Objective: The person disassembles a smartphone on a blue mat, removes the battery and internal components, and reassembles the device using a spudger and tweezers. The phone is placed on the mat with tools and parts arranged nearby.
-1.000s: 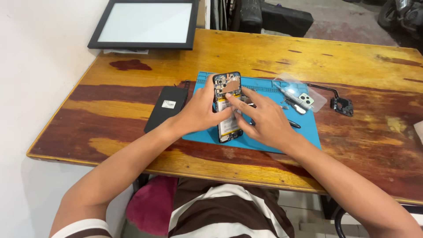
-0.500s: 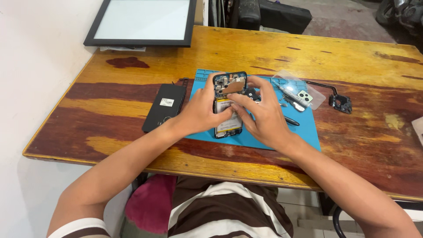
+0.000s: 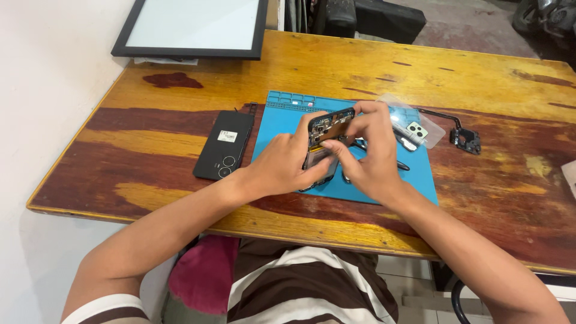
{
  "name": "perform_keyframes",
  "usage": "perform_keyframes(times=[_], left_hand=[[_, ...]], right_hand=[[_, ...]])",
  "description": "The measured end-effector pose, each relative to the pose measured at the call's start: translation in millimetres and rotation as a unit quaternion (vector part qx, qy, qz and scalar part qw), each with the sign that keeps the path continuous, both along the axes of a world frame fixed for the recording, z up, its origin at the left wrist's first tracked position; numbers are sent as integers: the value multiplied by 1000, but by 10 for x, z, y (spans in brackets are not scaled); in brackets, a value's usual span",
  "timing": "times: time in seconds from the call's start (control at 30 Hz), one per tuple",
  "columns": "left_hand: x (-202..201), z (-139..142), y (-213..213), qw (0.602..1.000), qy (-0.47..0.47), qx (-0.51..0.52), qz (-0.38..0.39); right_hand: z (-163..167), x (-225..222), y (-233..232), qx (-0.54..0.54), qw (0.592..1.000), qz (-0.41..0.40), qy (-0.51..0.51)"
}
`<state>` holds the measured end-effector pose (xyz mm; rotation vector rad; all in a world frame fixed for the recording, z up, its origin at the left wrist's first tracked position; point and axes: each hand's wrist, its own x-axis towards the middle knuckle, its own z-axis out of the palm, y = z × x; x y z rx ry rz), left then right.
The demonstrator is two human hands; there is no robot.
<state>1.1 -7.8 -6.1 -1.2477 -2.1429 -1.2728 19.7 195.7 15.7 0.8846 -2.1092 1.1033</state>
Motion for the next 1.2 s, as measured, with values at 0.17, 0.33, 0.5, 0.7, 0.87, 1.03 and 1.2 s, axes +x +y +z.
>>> perform_keyframes(times=[0.17, 0.33, 0.5, 0.7, 0.87, 1.03, 1.2], left_hand=[[-161, -66, 8, 999, -30, -27, -19], [-244, -135, 42, 998, -51, -25, -14], [-286, -210, 81, 1000, 20, -12, -14], [-224, -163, 101, 999, 17, -17, -22], [-258, -52, 55, 997, -61, -47, -8], [-275, -49, 57, 995, -23, 52, -80], [-323, -113, 21, 997, -26, 21, -71]], right_hand=[[-75, -166, 126, -120, 963, 135, -199], [-235, -357, 219, -114, 940, 163, -278], [-341, -433, 277, -119, 942, 155, -274], [-345, -373, 292, -110, 955, 137, -241], [-366, -413, 298, -116, 953, 137, -246], [-414, -446, 360, -128, 948, 130, -259], [-439, -468, 376, -106, 953, 118, -259]])
